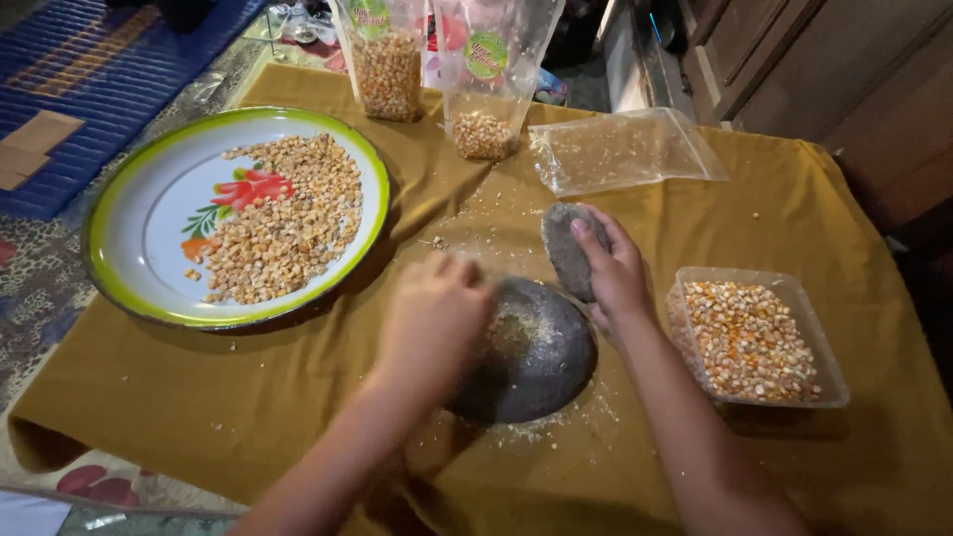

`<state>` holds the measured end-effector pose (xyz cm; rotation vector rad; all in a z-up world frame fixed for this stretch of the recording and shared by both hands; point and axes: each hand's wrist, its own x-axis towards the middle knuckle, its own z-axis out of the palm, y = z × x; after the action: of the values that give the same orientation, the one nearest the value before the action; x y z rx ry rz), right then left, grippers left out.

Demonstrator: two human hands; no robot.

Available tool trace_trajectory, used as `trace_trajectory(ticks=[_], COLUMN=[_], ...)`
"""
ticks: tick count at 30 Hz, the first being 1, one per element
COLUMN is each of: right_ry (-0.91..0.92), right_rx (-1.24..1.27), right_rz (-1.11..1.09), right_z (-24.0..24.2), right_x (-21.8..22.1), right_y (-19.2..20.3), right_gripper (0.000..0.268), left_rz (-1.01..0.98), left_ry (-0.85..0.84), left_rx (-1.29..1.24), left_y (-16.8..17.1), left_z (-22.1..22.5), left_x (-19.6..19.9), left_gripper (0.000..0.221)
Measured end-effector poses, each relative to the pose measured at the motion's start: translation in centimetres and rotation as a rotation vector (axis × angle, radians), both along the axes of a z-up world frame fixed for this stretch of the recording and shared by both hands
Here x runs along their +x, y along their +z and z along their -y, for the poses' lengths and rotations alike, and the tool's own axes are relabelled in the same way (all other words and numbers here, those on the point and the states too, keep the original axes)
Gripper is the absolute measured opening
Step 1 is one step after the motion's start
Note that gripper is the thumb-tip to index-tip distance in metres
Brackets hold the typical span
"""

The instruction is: Crushing dried corn kernels manually using a stone pestle and mortar on a table.

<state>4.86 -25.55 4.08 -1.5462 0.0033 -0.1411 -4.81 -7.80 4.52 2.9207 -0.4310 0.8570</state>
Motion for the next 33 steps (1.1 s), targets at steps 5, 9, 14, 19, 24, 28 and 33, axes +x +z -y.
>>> trace_trajectory(ticks=[5, 9, 14, 19, 24, 28, 33], right_ry=[-0.002, -0.005, 0.005, -0.008, -0.010, 0.006, 0.007], right_rx=[0.010, 0.015, -0.007, 0.005, 0.010, 0.043, 0.028], right_rz=[0.019, 0.040, 0.025, 0.018, 0.012, 0.000, -0.009], right_z=[-0.1, -0.5, -0.2, 0.1, -0.5, -0.5, -0.1], right_x=[-0.3, -0.5, -0.5, -0.2, -1.4, -1.1, -0.4], right_y=[0.4, 0.5, 0.9, 0.2, 1.4, 1.2, 0.5], right_gripper=[0.043, 0.041, 0.042, 0.045, 0.045, 0.043, 0.043], left_rz=[0.012, -0.085, -0.102, -0.141, -0.283, -0.619, -0.286], left_ry=[0.307, 0.579, 0.733, 0.697, 0.482, 0.095, -0.080], left_rx=[0.183, 0.188, 0.295, 0.271, -0.164, -0.177, -0.067], left_y=[-2.1, -4.5, -7.7, -7.1, 0.1, 4.8, -0.7], left_z=[-11.7, -20.5, -24.5, -22.9, -13.3, -2.8, -0.2], left_x=[3.8, 5.4, 4.8, 3.4, 1.8, -1.6, 1.1], left_gripper=[0.015, 0.019, 0.023, 0.016, 0.041, 0.024, 0.019])
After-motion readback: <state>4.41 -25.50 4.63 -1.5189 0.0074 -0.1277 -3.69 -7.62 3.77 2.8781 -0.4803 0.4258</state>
